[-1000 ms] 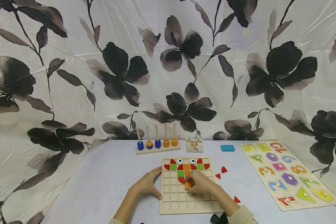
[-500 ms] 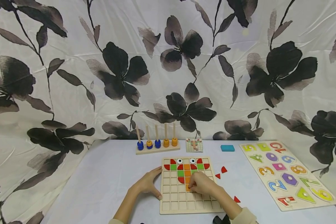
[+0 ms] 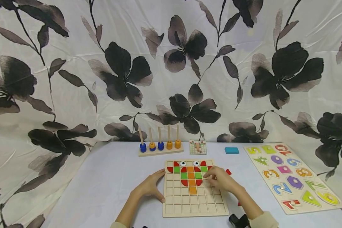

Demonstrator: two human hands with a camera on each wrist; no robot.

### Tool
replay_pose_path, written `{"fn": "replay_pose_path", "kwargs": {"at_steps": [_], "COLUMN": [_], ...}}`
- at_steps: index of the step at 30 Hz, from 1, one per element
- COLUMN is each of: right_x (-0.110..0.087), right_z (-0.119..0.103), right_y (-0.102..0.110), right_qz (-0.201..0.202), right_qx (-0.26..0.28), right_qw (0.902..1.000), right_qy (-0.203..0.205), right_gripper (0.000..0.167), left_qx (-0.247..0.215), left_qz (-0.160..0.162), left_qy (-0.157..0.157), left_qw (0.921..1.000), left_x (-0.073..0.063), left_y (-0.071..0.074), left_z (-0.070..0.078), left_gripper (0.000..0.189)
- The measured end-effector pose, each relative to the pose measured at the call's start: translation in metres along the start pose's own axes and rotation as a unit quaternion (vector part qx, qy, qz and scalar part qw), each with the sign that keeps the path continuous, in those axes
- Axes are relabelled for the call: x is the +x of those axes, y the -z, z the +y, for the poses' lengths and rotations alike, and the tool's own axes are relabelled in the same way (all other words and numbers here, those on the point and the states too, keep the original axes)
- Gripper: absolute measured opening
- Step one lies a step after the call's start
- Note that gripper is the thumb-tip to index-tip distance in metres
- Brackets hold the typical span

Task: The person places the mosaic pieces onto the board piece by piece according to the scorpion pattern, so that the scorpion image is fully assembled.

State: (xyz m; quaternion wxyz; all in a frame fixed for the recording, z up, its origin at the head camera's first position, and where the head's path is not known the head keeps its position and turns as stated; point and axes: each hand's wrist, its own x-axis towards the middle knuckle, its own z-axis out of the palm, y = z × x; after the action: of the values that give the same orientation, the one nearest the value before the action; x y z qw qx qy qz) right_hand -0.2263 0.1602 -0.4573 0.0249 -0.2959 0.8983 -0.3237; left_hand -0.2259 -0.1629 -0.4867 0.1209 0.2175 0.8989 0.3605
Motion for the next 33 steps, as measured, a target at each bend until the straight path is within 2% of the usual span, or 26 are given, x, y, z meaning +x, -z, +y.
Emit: {"fn": "replay_pose_path", "kwargs": {"at_steps": [4,8,14,18,21,24,28,33], "right_x": [-0.004,-0.008,-0.011,-0.011,-0.011,-0.012,-0.014,-0.019], "right_z": [0.027,0.052,0.078,0.088,0.092,0.092,0.087,0.084], "right_y": [0.023,0.038,0.045,0.045,0.044,0.043,0.045,0.045], "right_qz": [0.073,0.098,0.059,0.017,-0.002,-0.005,-0.006,0.005], "right_qx": [-0.024,-0.030,-0.026,-0.022,-0.024,-0.014,0.003,-0.004], "right_qw": [0.9958,0.9901,0.9896,0.9946,0.9957,0.9931,0.9879,0.9852], "right_qy": [-0.049,-0.096,-0.128,-0.100,-0.090,-0.116,-0.155,-0.171], "right_gripper": [0.021,0.029,0.031,0.028,0.020,0.014,0.016,0.017], "left_qx": [-0.001,-0.001,-0.004,-0.005,-0.005,-0.006,-0.004,-0.003], "left_qz": [-0.001,0.000,-0.003,-0.004,-0.005,-0.005,-0.003,-0.001], "left_qy": [-0.002,-0.004,0.000,0.003,0.005,0.003,0.000,0.002], "left_qw": [1.0000,1.0000,1.0000,1.0000,1.0000,1.0000,1.0000,1.0000], "left_x": [0.001,0.001,0.001,0.001,0.001,0.001,0.000,0.000], "left_y": [0.000,0.001,0.000,0.000,0.000,0.000,0.001,0.001], "left_z": [0.000,-0.001,-0.001,-0.001,0.000,0.001,0.001,0.001], "left_gripper": [0.109,0.109,0.110,0.109,0.109,0.109,0.109,0.110]}}
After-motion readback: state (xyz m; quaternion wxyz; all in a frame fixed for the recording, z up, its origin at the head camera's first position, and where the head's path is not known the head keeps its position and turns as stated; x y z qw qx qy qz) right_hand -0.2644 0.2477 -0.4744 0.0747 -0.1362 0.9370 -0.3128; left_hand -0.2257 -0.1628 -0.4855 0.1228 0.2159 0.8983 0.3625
